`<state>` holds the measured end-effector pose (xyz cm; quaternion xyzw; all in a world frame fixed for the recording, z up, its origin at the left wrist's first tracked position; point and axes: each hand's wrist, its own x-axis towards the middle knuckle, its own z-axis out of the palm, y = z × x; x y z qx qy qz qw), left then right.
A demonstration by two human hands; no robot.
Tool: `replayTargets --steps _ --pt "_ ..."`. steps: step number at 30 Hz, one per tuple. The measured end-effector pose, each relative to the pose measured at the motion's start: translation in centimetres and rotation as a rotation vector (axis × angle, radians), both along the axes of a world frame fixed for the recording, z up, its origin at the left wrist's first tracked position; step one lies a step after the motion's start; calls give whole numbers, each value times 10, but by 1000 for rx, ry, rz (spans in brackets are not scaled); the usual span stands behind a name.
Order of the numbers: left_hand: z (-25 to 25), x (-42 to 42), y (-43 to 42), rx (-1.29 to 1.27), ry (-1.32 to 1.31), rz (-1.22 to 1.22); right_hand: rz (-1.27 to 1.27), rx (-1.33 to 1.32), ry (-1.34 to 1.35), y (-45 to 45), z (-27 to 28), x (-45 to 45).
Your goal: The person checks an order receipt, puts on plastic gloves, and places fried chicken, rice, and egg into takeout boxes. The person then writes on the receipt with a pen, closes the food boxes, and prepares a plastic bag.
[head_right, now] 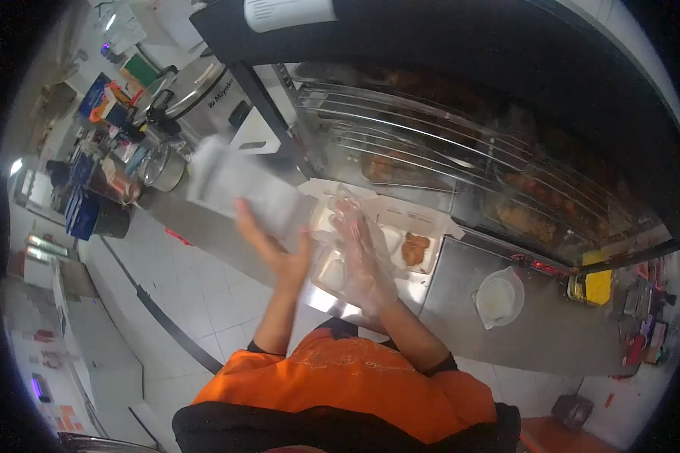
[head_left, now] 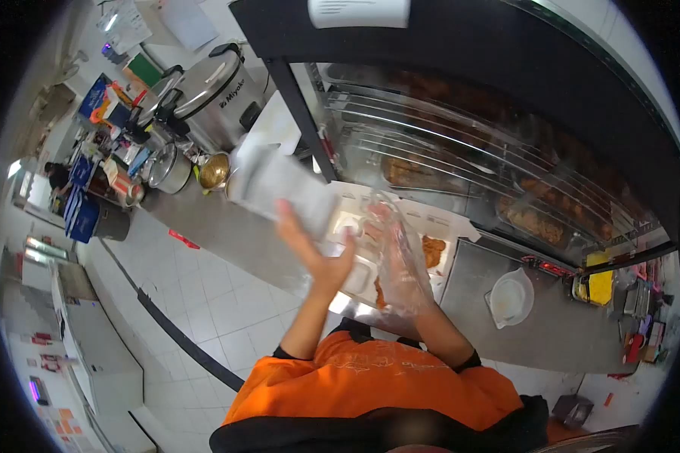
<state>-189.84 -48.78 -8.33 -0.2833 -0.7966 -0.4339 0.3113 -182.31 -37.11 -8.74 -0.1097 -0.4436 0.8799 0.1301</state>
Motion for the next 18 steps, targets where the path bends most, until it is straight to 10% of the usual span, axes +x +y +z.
replayTargets --steps 4,9,12,16,18 --pt "-33 -34 -78 25 29 -442 21 -168 -60 -40 -17 -85" --pt "-62 -69 -81 -167 -288 -49 194 -230 -68 -86 -40 -135" --pt "-37 -137 -70 -39 -231 39 89 381 -162 -106 -72 -145" --pt "-27 -179 -85 67 -209 22 -55 67 -251 -111 -108 -167" --pt "-33 -162 -97 2 -168 -252 -88 -320 -376 -89 -40 -178"
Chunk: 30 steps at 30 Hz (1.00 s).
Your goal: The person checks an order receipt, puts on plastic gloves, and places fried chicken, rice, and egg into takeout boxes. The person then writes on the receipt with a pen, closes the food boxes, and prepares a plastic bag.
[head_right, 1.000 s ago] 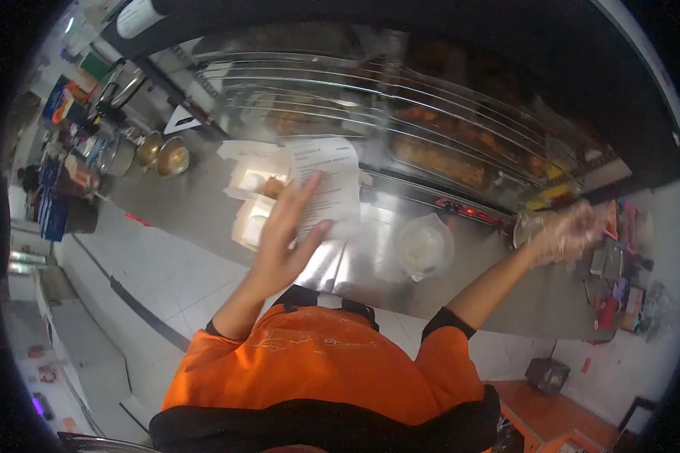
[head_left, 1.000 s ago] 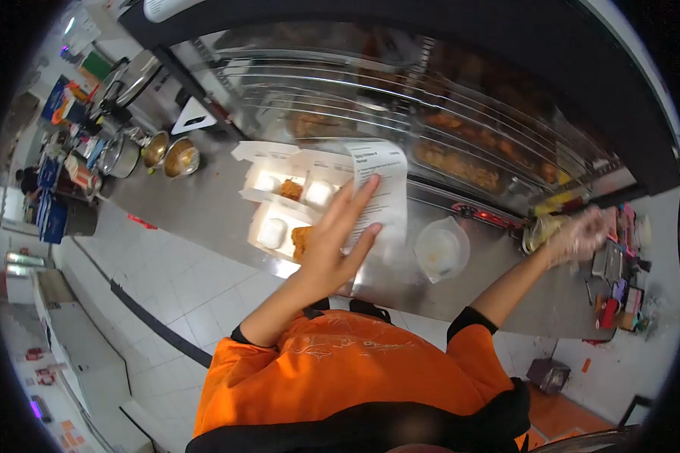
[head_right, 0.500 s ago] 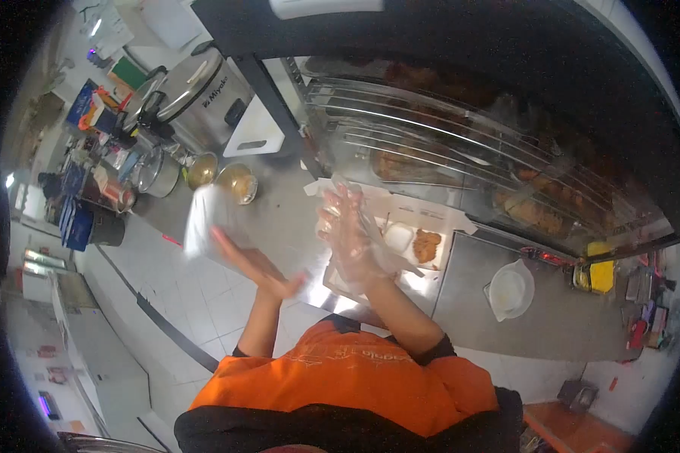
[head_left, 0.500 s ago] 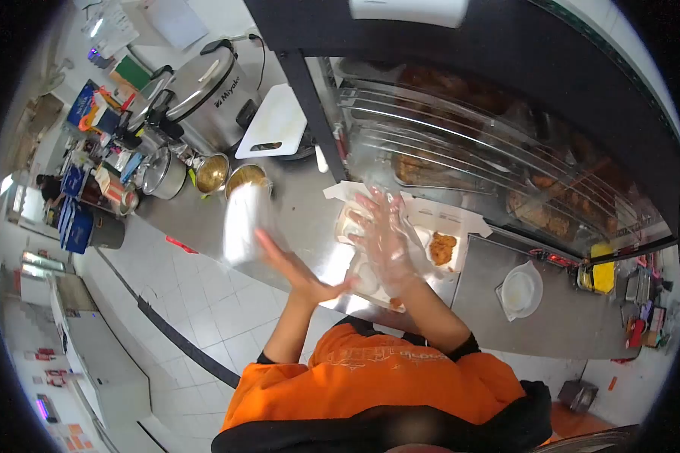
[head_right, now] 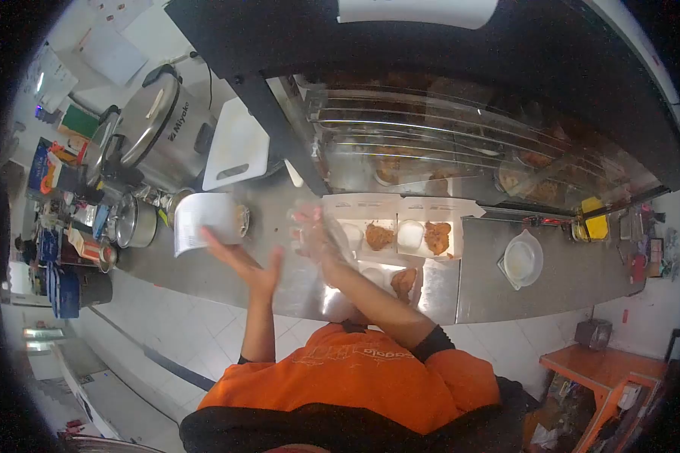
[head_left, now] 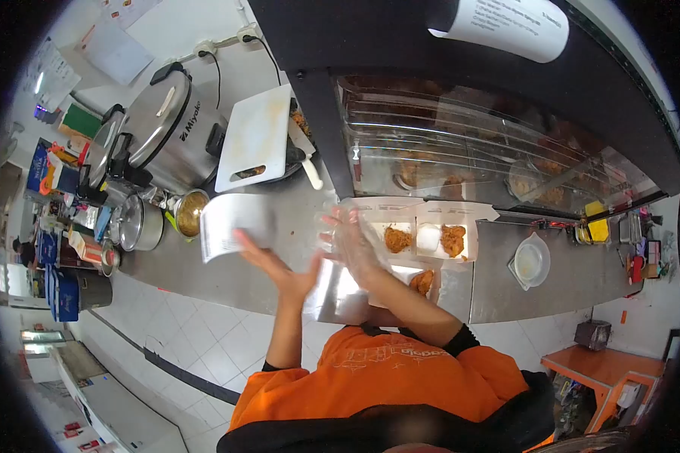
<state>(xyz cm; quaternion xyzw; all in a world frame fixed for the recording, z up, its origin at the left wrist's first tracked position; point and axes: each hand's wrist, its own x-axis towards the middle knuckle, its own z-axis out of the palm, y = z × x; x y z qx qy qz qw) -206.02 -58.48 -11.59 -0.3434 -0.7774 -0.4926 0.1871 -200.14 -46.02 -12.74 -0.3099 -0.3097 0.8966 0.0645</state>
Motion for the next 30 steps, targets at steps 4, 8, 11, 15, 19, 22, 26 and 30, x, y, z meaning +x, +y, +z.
replayTargets --steps 4,8,11,15,19,22,26,30 --pt "16 22 -4 61 -309 -294 -23 46 223 8 -9 6" --pt "53 26 -5 371 -616 -570 88 584 384 12 -69 3" --pt "59 24 -10 338 -524 -704 -57 -292 302 11 -45 10" --pt "65 26 -9 311 -531 -739 27 -55 182 -6 18 10" --pt "68 30 -12 310 -531 -747 -18 -123 140 -7 14 12" --pt "71 30 -16 303 -534 -760 -17 -79 135 -3 -16 17" --pt "78 32 -17 327 -558 -758 -12 -80 140 -10 1 21" --pt "82 40 -21 404 -669 -750 -8 -53 124 -22 35 27"
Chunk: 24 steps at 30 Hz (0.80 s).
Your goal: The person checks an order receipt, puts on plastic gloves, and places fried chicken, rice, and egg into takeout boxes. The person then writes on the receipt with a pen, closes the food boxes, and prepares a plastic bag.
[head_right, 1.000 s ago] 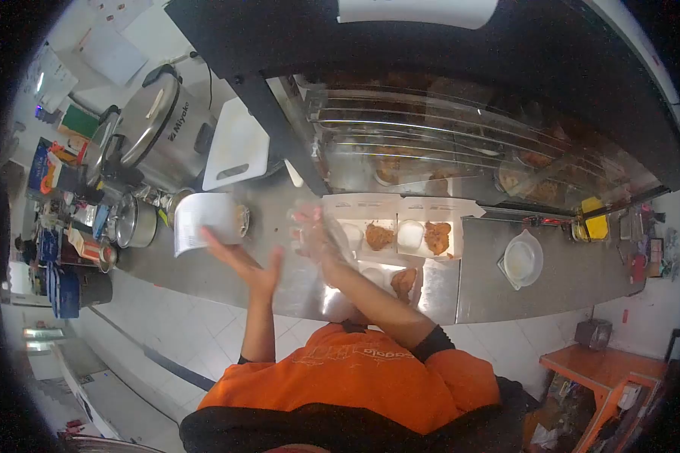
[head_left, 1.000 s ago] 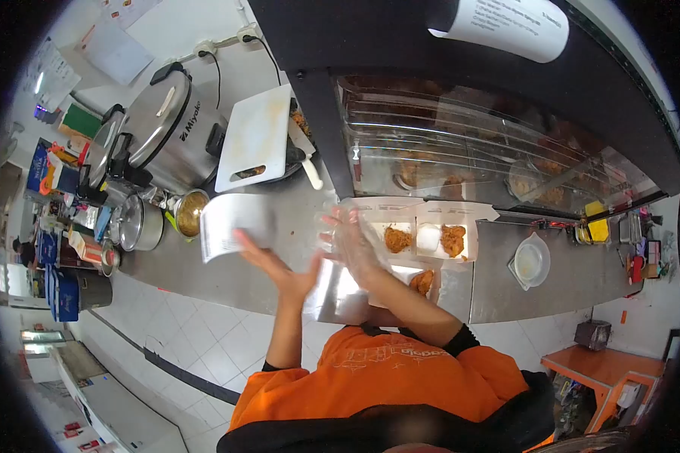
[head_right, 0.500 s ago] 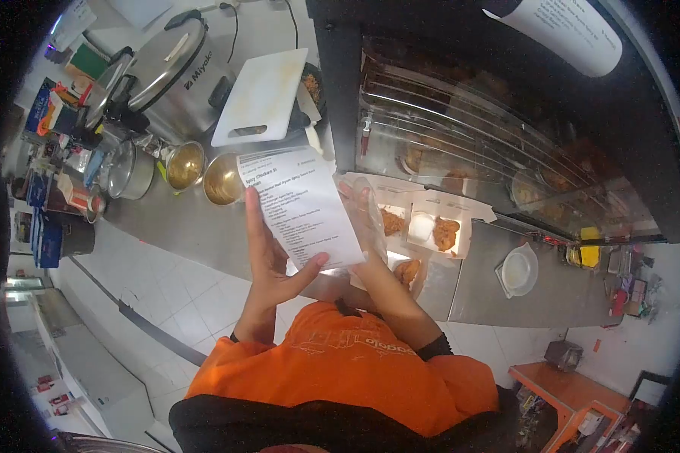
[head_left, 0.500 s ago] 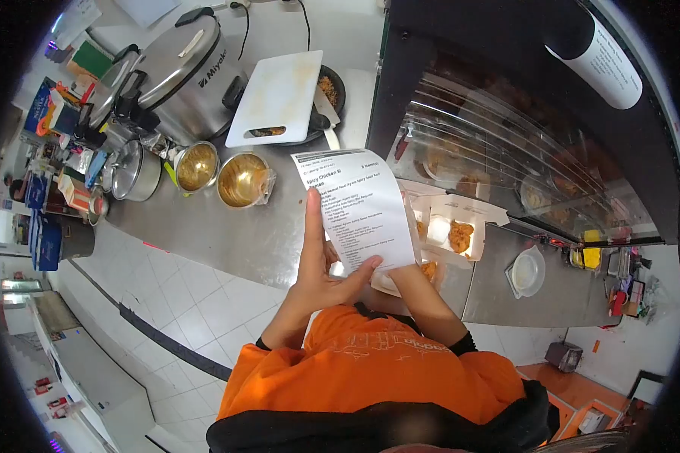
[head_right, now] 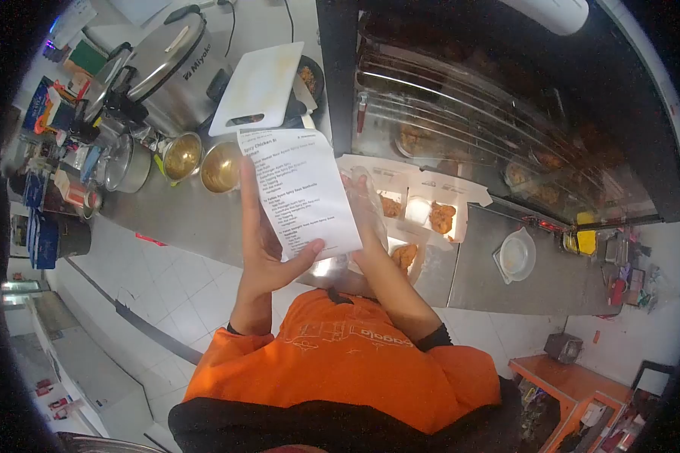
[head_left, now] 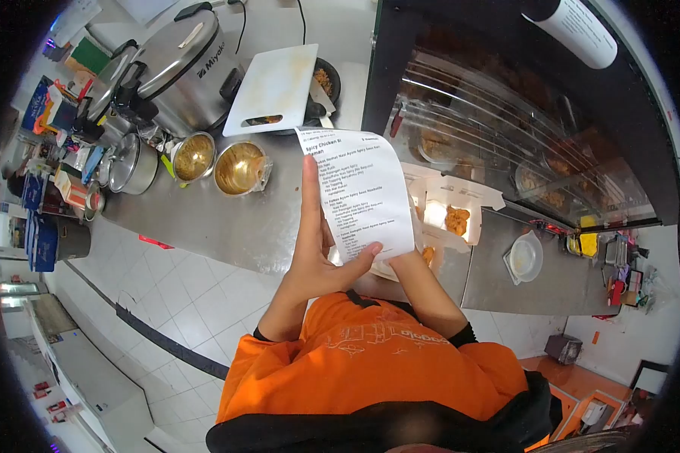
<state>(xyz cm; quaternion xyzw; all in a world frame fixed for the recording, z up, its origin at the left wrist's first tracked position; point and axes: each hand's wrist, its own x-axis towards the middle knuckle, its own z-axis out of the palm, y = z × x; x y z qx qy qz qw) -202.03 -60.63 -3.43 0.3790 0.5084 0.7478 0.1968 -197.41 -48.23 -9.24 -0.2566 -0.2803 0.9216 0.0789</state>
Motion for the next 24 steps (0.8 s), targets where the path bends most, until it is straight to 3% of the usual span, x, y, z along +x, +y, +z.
replayTargets --steps 7,13,19,24 --pt "12 12 -14 28 -69 -99 14 -37 54 -12 -30 6" --pt "16 22 -22 14 -99 -82 26 -103 147 5 -18 16" --pt "6 18 -34 -68 10 -34 -295 -79 179 22 -28 32" --pt "3 20 -45 -197 34 -2 -307 3 164 26 -5 44"
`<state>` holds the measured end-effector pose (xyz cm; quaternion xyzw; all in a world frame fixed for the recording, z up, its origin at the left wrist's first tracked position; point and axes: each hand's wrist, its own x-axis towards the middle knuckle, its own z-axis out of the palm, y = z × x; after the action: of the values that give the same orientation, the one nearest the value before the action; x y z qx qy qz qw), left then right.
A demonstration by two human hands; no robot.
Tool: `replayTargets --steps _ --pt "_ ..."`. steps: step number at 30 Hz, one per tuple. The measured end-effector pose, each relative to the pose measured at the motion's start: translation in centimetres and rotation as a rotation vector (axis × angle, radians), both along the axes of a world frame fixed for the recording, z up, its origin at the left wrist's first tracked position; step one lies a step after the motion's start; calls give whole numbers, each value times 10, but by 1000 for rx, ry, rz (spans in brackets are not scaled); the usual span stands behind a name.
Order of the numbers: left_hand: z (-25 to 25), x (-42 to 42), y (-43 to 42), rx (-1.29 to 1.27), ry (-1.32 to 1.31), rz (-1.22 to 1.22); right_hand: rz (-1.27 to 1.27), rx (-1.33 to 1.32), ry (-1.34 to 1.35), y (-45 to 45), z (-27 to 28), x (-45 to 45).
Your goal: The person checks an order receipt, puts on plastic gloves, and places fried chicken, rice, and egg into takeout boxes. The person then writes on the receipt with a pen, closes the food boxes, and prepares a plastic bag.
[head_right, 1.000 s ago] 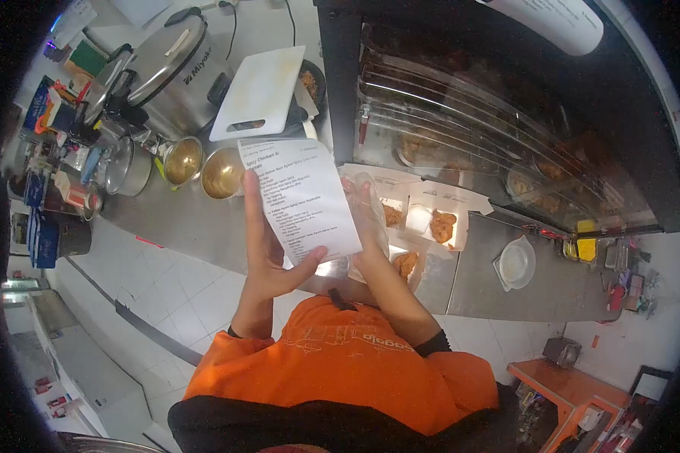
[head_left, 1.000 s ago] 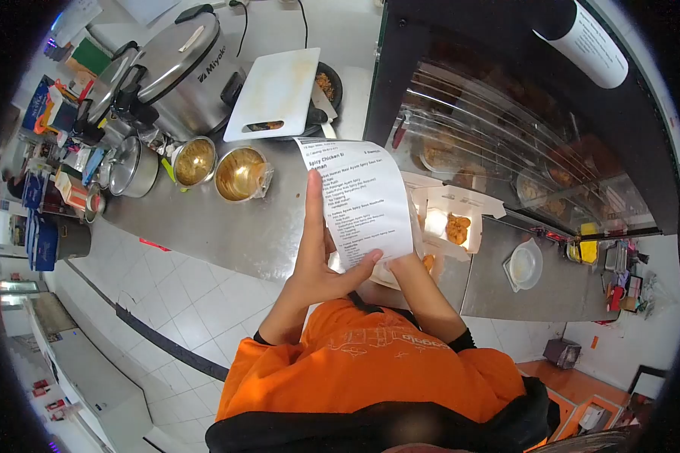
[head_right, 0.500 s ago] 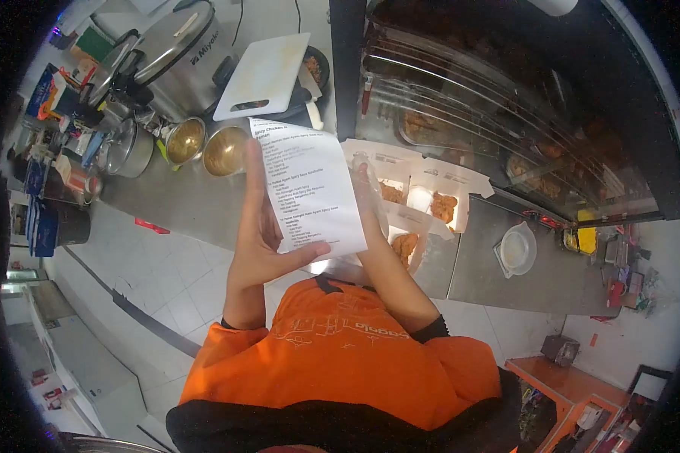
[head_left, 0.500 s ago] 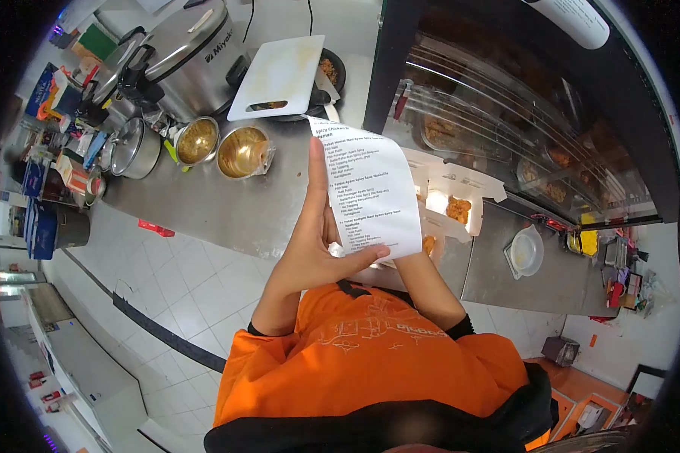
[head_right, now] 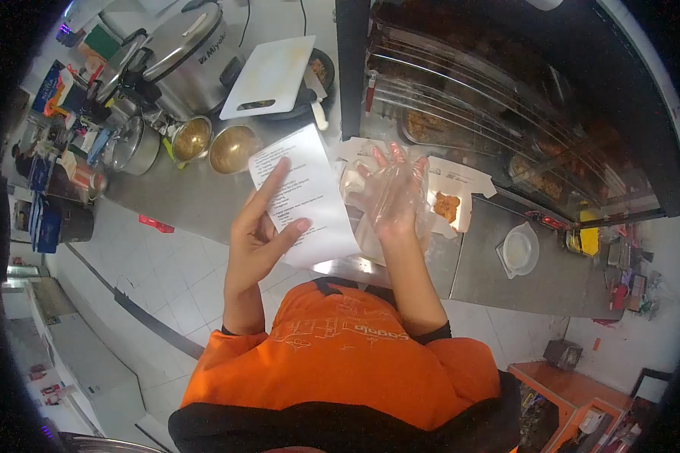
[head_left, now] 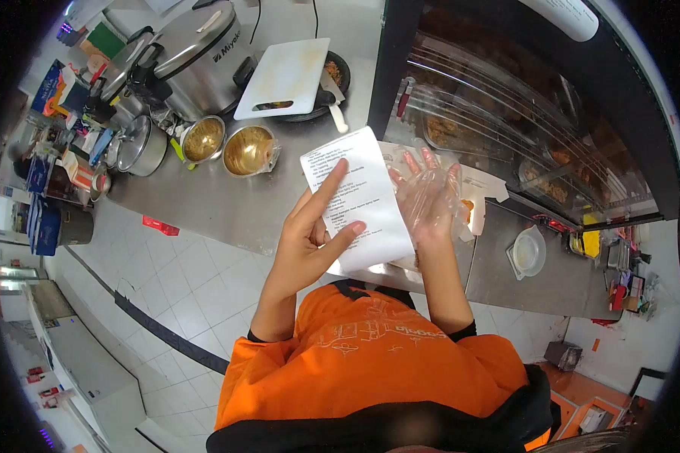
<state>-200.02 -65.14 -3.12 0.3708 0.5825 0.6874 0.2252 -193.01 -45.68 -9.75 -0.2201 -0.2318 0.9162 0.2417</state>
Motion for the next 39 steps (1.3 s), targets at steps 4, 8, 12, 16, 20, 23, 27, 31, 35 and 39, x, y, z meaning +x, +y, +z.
replayTargets --steps 4,8,12,16,20,23,27,31,35,39 --pt "-7 -1 -3 -166 237 102 -91 116 -65 -2 22 0" --pt "-24 26 20 -290 771 244 -124 253 -41 -20 18 -10" --pt "-97 26 40 -225 788 390 149 260 -1 -46 -5 -33" --pt "-120 -24 56 -330 646 680 288 348 -150 -61 -81 -53" --pt "-128 -91 77 -324 573 596 201 1074 -273 -85 -59 -39" --pt "-120 -165 114 -247 834 681 263 1501 -229 -63 -31 -3" --pt "-119 -258 211 -322 1038 806 196 1086 -228 -21 -42 76" --pt "-178 -332 279 -839 1205 221 -470 842 -1024 1 -106 160" --pt "-153 -306 289 -749 1219 206 -221 1046 -1253 13 -241 219" --pt "-118 -232 205 -339 1219 776 62 843 -1385 21 -207 171"
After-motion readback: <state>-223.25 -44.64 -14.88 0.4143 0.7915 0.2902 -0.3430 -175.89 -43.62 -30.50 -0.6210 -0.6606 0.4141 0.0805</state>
